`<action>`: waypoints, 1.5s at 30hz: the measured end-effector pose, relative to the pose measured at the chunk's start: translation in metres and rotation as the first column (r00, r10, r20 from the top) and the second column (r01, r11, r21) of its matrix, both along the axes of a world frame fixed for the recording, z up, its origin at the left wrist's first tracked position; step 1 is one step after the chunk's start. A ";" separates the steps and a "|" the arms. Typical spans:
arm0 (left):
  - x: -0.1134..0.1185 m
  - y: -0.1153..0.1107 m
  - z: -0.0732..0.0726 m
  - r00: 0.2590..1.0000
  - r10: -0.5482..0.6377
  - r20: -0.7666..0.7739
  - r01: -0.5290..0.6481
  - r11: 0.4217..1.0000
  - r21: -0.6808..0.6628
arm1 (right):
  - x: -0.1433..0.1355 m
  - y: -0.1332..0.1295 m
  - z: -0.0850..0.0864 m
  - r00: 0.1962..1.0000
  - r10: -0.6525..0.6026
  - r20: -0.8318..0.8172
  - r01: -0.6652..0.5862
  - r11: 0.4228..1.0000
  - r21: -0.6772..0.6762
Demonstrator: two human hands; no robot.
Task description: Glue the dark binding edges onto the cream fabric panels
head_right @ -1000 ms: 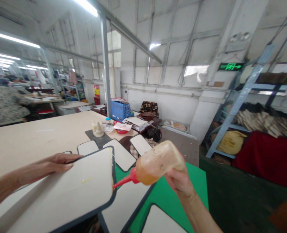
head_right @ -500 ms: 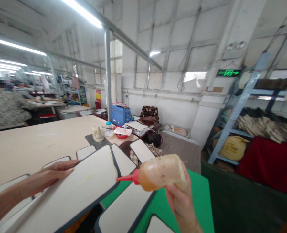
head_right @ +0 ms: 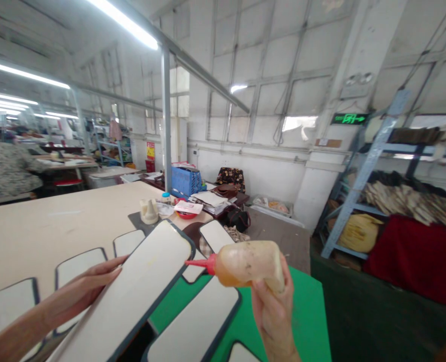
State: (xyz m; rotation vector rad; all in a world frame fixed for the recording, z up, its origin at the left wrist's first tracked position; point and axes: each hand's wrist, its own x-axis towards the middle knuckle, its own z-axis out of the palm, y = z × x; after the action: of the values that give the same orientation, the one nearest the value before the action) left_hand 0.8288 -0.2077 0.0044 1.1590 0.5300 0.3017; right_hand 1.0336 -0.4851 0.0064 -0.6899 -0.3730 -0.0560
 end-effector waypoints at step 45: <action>-0.009 -0.026 -0.010 0.980 0.191 -0.058 -0.196 0.978 -0.078 | -0.016 0.021 -0.019 0.973 0.229 -0.026 -0.228 0.945 -0.235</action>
State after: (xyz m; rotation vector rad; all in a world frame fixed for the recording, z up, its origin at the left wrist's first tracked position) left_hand 0.8195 -0.2334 -0.0056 1.0378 0.6957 0.4150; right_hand 1.0174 -0.4646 -0.0126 -0.8783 -0.4645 0.2120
